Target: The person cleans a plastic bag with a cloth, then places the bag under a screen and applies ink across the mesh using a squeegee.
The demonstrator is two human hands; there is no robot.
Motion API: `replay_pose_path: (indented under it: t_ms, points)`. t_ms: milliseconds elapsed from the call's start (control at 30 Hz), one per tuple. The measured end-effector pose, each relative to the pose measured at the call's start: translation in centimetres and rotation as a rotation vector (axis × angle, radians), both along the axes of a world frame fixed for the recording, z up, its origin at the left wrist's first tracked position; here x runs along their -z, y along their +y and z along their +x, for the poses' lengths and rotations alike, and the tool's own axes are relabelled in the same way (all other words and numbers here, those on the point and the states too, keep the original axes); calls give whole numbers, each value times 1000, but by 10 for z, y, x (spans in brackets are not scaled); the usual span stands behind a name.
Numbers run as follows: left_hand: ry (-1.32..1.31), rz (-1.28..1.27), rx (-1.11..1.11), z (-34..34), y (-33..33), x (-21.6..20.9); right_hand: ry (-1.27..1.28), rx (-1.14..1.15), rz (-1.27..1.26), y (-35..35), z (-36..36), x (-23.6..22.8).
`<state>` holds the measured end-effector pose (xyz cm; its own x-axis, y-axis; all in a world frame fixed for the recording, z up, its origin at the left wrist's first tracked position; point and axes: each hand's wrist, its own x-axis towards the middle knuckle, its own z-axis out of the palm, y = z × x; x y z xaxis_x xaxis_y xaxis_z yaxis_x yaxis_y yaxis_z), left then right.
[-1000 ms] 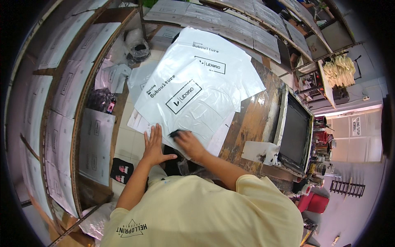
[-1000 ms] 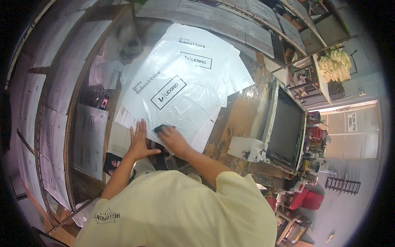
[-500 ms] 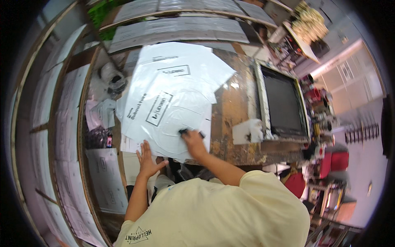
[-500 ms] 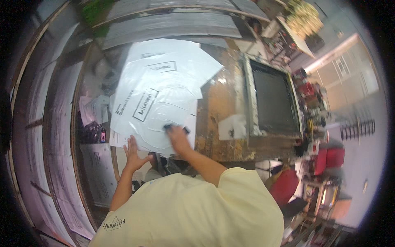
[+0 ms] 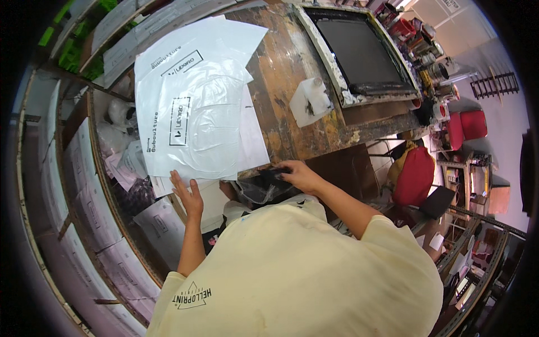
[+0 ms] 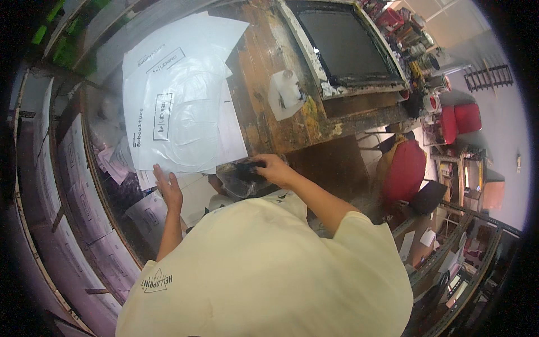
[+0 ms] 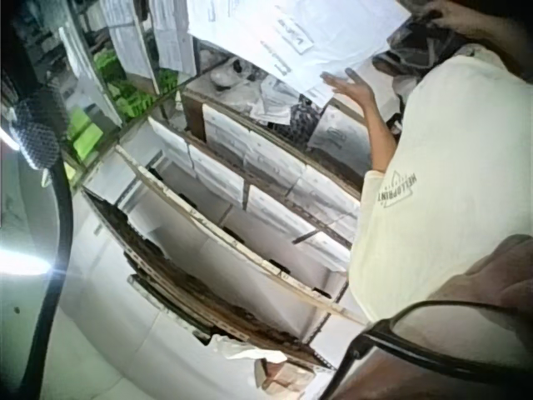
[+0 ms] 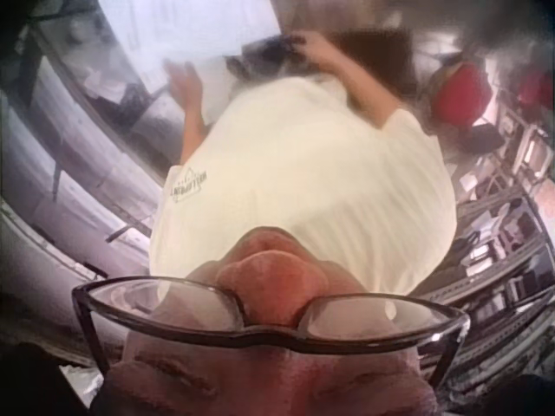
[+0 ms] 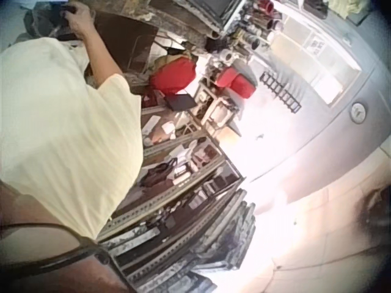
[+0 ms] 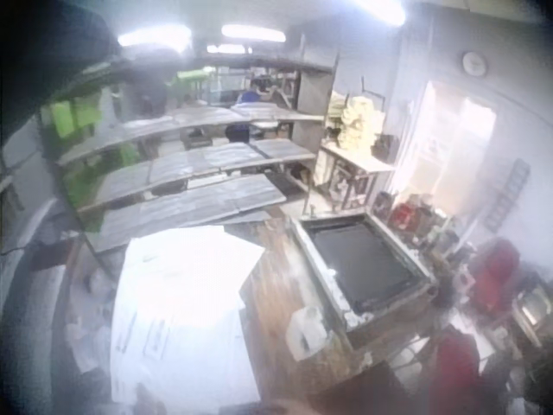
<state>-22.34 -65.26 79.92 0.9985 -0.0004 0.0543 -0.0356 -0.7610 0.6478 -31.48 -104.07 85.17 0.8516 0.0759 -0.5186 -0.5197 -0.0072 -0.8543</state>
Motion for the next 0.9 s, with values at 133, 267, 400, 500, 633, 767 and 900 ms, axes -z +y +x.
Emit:
replay_pose_path:
  t_ms: [133,267,400,500,633,767,900]
  points:
    - [-245,-38,151,0,-17,-36,190,239,129,0,-63,22]
    - [-284,-230,358,3,-60,-72,249,351,205,16,-83,64]
    - [-24,-364,651,14,-124,-88,274,374,102,28,-78,88]
    - [62,-340,742,20,-190,-83,240,397,40,27,-76,77]
    - [97,-172,810,20,-251,-63,287,590,417,8,-92,66]
    - [73,90,859,17,-288,-37,238,809,392,-37,-135,70]
    - [143,217,729,7,-318,-2,170,1061,446,-113,-192,67]
